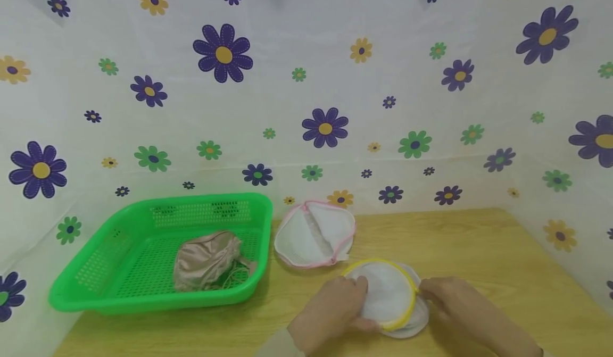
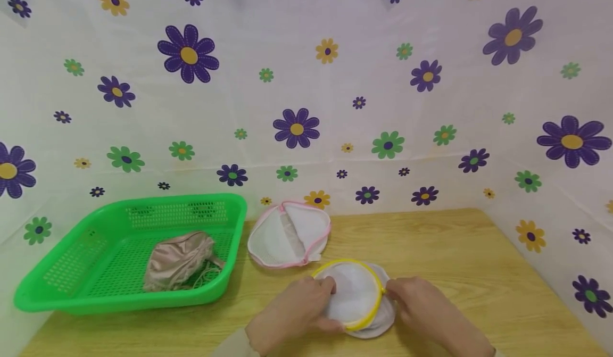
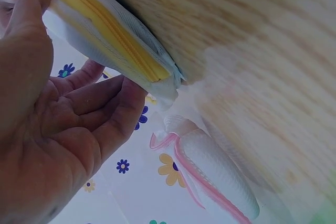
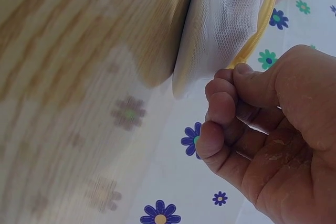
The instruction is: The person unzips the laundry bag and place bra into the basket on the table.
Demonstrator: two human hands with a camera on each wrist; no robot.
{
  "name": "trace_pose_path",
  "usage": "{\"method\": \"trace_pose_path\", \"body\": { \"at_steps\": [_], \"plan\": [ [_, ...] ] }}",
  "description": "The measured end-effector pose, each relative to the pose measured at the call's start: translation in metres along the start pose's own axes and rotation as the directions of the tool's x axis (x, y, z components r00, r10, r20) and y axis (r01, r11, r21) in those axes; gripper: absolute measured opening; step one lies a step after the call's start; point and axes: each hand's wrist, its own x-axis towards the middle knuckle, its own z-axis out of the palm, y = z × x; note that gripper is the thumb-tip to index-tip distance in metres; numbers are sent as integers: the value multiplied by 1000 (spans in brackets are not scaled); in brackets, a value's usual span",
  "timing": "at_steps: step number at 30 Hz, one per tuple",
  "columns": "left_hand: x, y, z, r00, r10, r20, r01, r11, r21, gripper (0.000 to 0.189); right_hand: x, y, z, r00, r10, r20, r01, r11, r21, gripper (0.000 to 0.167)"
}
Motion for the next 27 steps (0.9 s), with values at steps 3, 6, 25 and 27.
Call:
{"method": "trace_pose_path", "body": {
  "at_steps": [3, 6, 25, 27],
  "plan": [
    [-1, 0, 0, 1000, 12, -1, -12, 1000, 16, 61, -1, 0, 0, 1000, 12, 16, -12, 1000, 0, 21],
    [-1, 0, 1, 1000, 18, -2, -18, 999, 31, 62, -2, 0, 0, 999, 22, 31, -22, 1000, 3, 21],
    [-1, 1, 2, 1000, 2, -2, -2, 1000, 24, 63, -4, -3, 0, 1000, 18, 15, -18, 1000, 8, 24],
    [-1, 1, 1, 1000, 2, -1, -2, 999, 34, 64, -4, -2, 1, 1000, -1, -3, 1, 1000, 0, 24]
  ]
}}
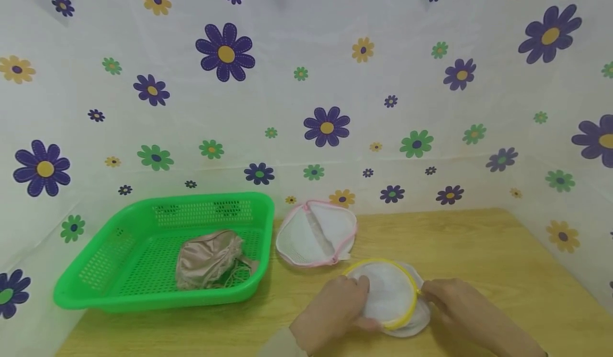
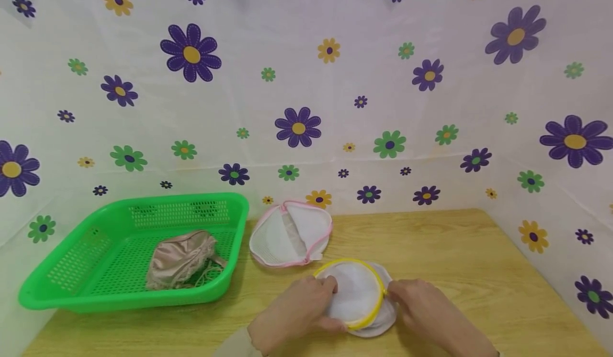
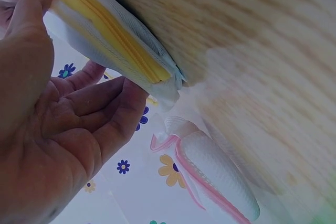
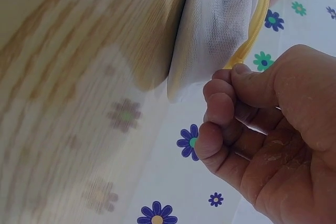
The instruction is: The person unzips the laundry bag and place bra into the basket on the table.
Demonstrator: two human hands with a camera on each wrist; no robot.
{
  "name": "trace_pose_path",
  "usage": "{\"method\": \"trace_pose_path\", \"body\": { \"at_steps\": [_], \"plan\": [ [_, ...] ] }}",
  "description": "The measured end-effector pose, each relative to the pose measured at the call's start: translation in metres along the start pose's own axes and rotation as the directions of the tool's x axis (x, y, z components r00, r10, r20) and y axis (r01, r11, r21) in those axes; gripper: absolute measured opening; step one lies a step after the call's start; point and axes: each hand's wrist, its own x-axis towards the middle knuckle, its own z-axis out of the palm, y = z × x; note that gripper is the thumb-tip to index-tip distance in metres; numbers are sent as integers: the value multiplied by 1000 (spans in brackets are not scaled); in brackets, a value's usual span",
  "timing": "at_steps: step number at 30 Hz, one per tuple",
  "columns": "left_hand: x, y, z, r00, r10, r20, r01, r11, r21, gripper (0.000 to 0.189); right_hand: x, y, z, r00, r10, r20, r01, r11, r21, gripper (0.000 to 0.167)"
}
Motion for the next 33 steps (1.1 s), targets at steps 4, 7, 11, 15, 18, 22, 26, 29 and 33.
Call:
{"method": "trace_pose_path", "body": {
  "at_steps": [4, 7, 11, 15, 18, 22, 26, 29, 33],
  "plan": [
    [0, 0, -1, 1000, 2, 11, -2, 1000, 12, 64, 1, 0, 0, 1000, -11, -7, 11, 1000, -7, 21],
    [1, -1, -1, 1000, 4, 17, -5, 1000, 20, 64, 1, 0, -1, 1000, -11, -4, 11, 1000, -9, 20],
    [1, -1, -2, 1000, 5, 18, -6, 1000, 22, 65, 2, 0, 0, 1000, -24, -20, 24, 1000, -14, 21],
    [0, -1, -2, 1000, 5, 19, -5, 1000, 23, 65, 2, -1, -1, 1000, -21, -12, 21, 1000, 3, 21],
    [0, -1, -2, 1000, 2, 18, -3, 1000, 30, 65, 2, -1, -1, 1000, -13, 3, 13, 1000, 9, 20],
    [0, -1, -3, 1000, -2, 19, 2, 1000, 18, 65, 2, -1, -1, 1000, -22, -1, 22, 1000, 4, 20],
    [1, -2, -2, 1000, -3, 27, 4, 1000, -31, 64, 0, 0, -1, 1000, -16, 11, 16, 1000, 8, 19],
    [1, -2, -2, 1000, 0, 22, 0, 999, -36, 63, -1, -1, -2, 1000, 4, 23, -4, 1000, 16, 21],
    [0, -1, -1, 1000, 3, 8, -3, 1000, -10, 63, -2, -2, -3, 999, 15, 32, -16, 999, 30, 23]
  ]
}}
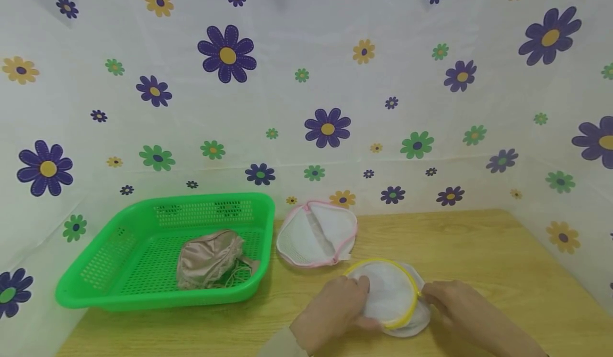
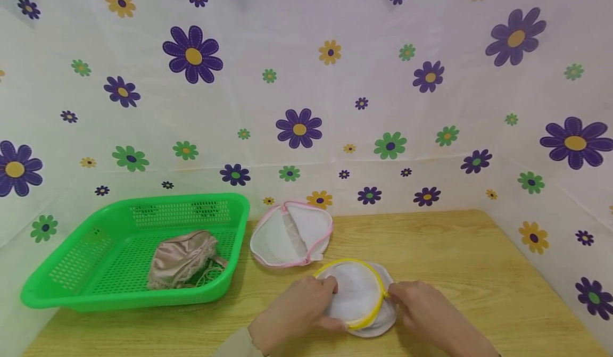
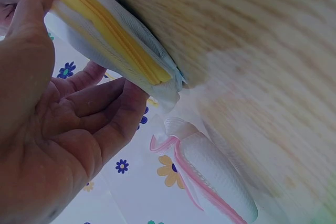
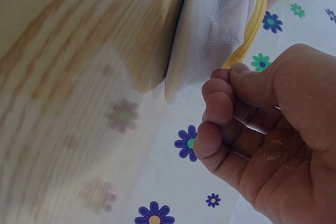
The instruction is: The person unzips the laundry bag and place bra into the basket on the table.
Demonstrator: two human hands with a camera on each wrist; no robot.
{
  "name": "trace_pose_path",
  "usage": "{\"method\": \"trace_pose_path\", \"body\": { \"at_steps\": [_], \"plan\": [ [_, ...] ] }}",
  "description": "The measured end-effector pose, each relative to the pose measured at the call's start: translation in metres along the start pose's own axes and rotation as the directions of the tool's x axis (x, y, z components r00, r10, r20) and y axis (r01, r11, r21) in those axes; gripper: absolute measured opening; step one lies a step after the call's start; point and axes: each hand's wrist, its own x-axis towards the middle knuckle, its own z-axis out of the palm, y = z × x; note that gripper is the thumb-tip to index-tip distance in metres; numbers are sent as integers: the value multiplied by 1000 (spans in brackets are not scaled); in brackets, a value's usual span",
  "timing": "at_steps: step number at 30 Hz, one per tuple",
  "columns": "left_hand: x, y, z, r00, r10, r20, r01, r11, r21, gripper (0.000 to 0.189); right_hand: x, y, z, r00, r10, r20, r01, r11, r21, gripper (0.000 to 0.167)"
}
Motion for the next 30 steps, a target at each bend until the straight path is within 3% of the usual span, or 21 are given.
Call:
{"method": "trace_pose_path", "body": {
  "at_steps": [30],
  "plan": [
    [1, 0, 0, 1000, -12, 17, 13, 999, -35, 63, 1, -1, -2, 999, 8, 32, -7, 1000, -8, 23]
  ]
}}
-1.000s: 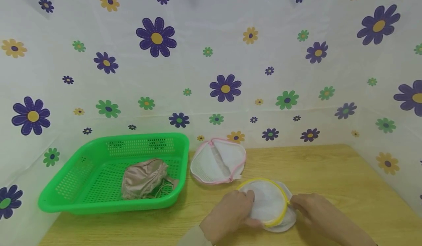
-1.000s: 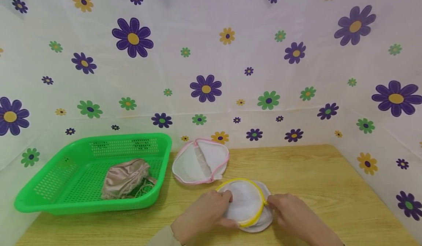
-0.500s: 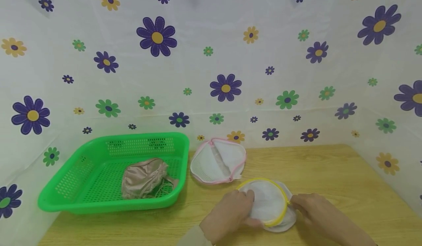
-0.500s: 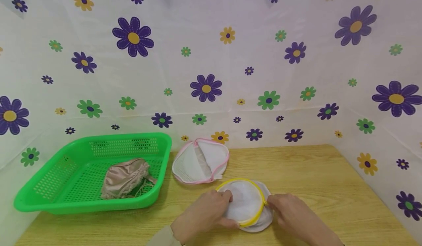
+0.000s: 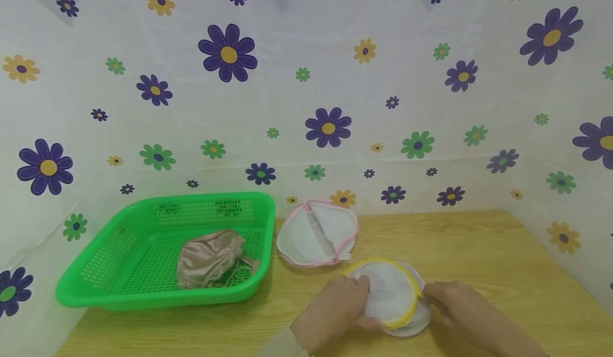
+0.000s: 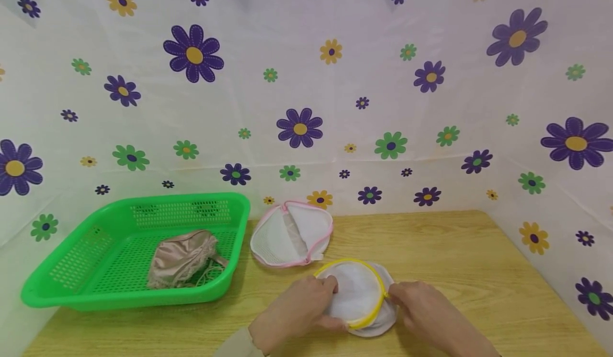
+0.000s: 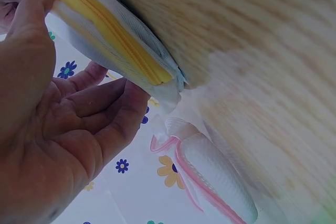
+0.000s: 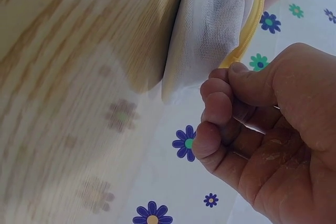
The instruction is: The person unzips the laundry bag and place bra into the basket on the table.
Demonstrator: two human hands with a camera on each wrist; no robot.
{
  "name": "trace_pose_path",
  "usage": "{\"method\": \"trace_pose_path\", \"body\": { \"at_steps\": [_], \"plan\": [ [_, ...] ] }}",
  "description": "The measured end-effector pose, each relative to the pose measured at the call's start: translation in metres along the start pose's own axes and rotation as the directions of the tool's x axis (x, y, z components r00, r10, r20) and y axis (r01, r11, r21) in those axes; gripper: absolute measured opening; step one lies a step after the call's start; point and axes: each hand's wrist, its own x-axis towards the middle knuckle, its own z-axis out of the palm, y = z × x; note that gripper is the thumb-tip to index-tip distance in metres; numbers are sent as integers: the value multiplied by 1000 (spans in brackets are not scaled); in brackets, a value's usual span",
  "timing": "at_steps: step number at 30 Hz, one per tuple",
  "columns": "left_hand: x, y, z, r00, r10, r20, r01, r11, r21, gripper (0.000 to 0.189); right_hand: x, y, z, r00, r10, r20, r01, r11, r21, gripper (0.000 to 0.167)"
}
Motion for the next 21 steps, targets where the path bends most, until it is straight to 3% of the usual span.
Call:
{"method": "trace_pose_path", "body": {
  "at_steps": [13, 21],
  "plan": [
    [-1, 2, 0, 1000, 4, -23, -3, 999, 47, 64, -2, -2, -1, 1000, 10, 12, -11, 999, 36, 24],
    [0, 3, 0, 1000, -5, -18, 5, 1000, 24, 61, -2, -3, -2, 999, 28, 30, -29, 999, 35, 24]
  ]
}}
